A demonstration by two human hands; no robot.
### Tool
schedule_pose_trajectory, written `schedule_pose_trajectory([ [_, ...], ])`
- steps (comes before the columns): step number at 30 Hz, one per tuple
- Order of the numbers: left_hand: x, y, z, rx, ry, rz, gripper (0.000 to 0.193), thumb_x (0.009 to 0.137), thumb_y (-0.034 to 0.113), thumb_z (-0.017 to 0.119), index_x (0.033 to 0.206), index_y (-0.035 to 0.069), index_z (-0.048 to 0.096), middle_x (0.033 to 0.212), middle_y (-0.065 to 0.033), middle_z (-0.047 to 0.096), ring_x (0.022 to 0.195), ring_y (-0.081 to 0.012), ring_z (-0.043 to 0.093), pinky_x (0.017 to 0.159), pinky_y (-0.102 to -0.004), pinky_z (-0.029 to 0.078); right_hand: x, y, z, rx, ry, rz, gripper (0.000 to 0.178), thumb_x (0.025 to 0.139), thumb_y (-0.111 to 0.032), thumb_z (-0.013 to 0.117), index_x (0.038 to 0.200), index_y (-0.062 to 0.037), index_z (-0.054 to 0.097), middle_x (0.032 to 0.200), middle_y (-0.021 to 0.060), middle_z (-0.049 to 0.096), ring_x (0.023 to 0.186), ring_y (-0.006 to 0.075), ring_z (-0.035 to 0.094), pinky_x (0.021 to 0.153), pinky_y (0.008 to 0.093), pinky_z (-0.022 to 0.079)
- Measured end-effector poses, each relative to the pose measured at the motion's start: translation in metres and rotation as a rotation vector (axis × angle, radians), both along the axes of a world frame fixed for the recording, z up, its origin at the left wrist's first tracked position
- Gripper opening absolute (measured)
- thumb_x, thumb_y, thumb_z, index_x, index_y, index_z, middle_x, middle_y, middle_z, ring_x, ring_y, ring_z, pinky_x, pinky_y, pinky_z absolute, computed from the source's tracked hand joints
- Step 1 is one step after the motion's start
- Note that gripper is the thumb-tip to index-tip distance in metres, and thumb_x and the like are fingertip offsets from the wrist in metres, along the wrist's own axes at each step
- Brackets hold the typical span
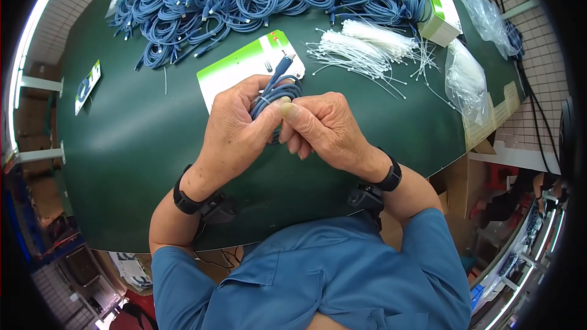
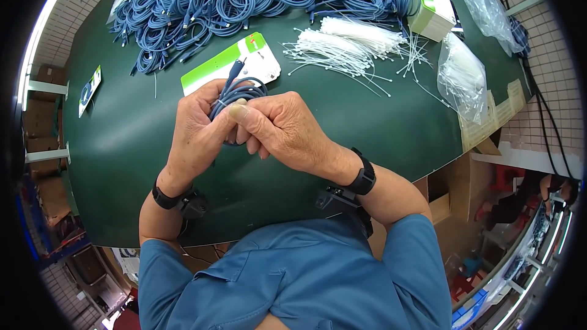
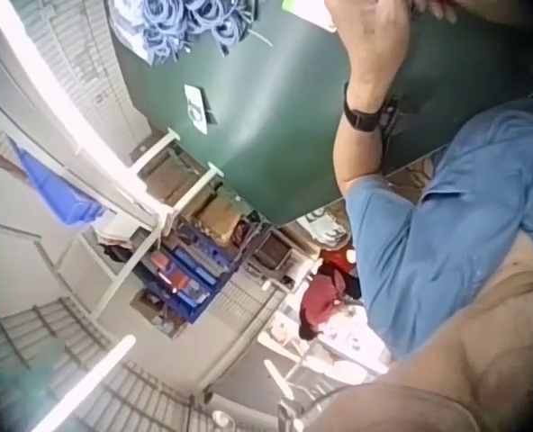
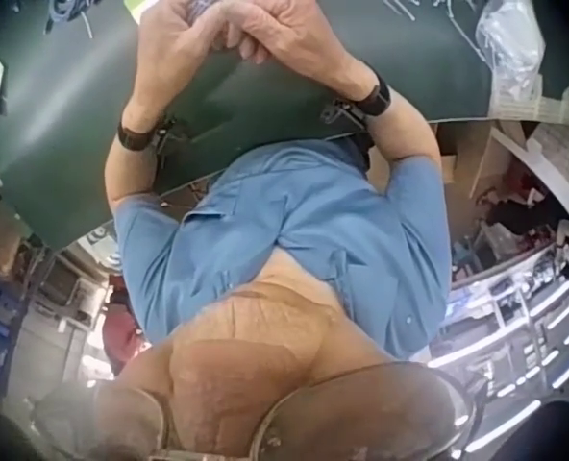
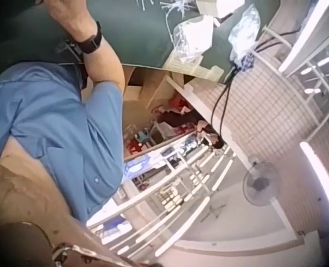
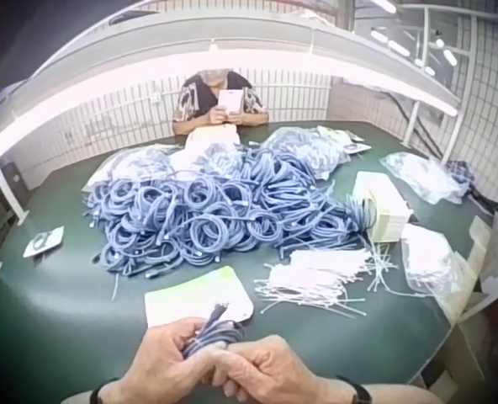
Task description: The person packages a coiled cable by placing it onto a cardboard backing and threading a plastic zip tie through the card and around the cable. After pulling the tie tight by hand to secure the cable, the person sets the assembled unit aside.
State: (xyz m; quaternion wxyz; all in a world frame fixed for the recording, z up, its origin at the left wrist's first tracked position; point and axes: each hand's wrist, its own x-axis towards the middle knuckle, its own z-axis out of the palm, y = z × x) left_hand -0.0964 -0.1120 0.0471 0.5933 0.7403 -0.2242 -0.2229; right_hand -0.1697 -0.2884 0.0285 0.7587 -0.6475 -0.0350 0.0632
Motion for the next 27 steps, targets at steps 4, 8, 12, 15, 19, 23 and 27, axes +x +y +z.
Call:
schedule_pose_trajectory([
  [4,0.007,0.001,-0.004,-0.095,0.178,-0.004,0.034,0.099,0.015,0.070,0.127,-0.005,0.067,0.078,0.0024,0.065,0.064,-0.0030,0.056,0.056,-0.0205,0.045,0.003,-0.002,-0.001,-0.034,-0.028,0.002,0.050,0.113,-0.034,0.053,0.083,0.0014,0.071,0.069,0.0044,0.067,0.057,0.0087,0.063,0.050,0.0220,0.050],
  [8,0.025,0.011,-0.003,-0.172,0.195,0.059,0.039,0.100,0.016,0.070,0.132,-0.005,0.064,0.083,0.0005,0.067,0.068,-0.0045,0.060,0.059,-0.0203,0.047,0.006,-0.002,-0.003,-0.043,-0.120,-0.091,0.049,0.113,-0.034,0.052,0.083,0.0013,0.069,0.069,0.0045,0.065,0.058,0.0083,0.062,0.051,0.0220,0.049],
  [12,0.039,0.019,0.002,-0.324,0.149,0.164,0.042,0.099,0.014,0.071,0.136,-0.005,0.062,0.090,-0.0023,0.069,0.079,-0.0079,0.066,0.068,-0.0216,0.053,0.004,-0.006,-0.003,-0.060,-0.136,-0.142,0.047,0.113,-0.033,0.051,0.085,0.0011,0.068,0.069,0.0045,0.064,0.058,0.0083,0.060,0.053,0.0222,0.047],
  [15,0.044,0.022,0.003,-0.419,0.123,0.175,0.044,0.099,0.012,0.071,0.138,-0.005,0.061,0.097,-0.0044,0.070,0.088,-0.0107,0.070,0.076,-0.0237,0.056,0.001,-0.007,-0.005,-0.074,-0.136,-0.131,0.046,0.114,-0.032,0.051,0.085,0.0009,0.068,0.069,0.0045,0.064,0.058,0.0082,0.059,0.053,0.0223,0.045],
  [19,0.044,0.019,0.002,-0.484,0.134,0.102,0.044,0.099,0.009,0.070,0.139,-0.006,0.059,0.108,-0.0086,0.073,0.099,-0.0144,0.071,0.087,-0.0282,0.059,0.003,-0.006,-0.006,-0.079,-0.124,-0.125,0.045,0.113,-0.032,0.052,0.087,0.0006,0.068,0.071,0.0045,0.065,0.060,0.0082,0.060,0.054,0.0222,0.046],
  [23,0.035,0.017,-0.003,-0.478,0.162,0.075,0.042,0.100,0.005,0.068,0.139,-0.006,0.059,0.117,-0.0127,0.074,0.104,-0.0167,0.071,0.095,-0.0323,0.058,0.007,0.005,0.001,-0.085,-0.094,-0.188,0.042,0.113,-0.030,0.052,0.090,0.0002,0.070,0.075,0.0047,0.067,0.063,0.0082,0.063,0.055,0.0224,0.048],
  [27,0.026,0.013,-0.006,-0.529,0.226,0.136,0.035,0.101,0.002,0.065,0.136,-0.004,0.060,0.124,-0.0153,0.073,0.111,-0.0186,0.069,0.104,-0.0359,0.053,0.006,-0.004,0.003,-0.200,-0.066,-0.078,0.039,0.112,-0.029,0.051,0.097,0.0006,0.071,0.082,0.0056,0.070,0.066,0.0085,0.065,0.056,0.0229,0.050],
])
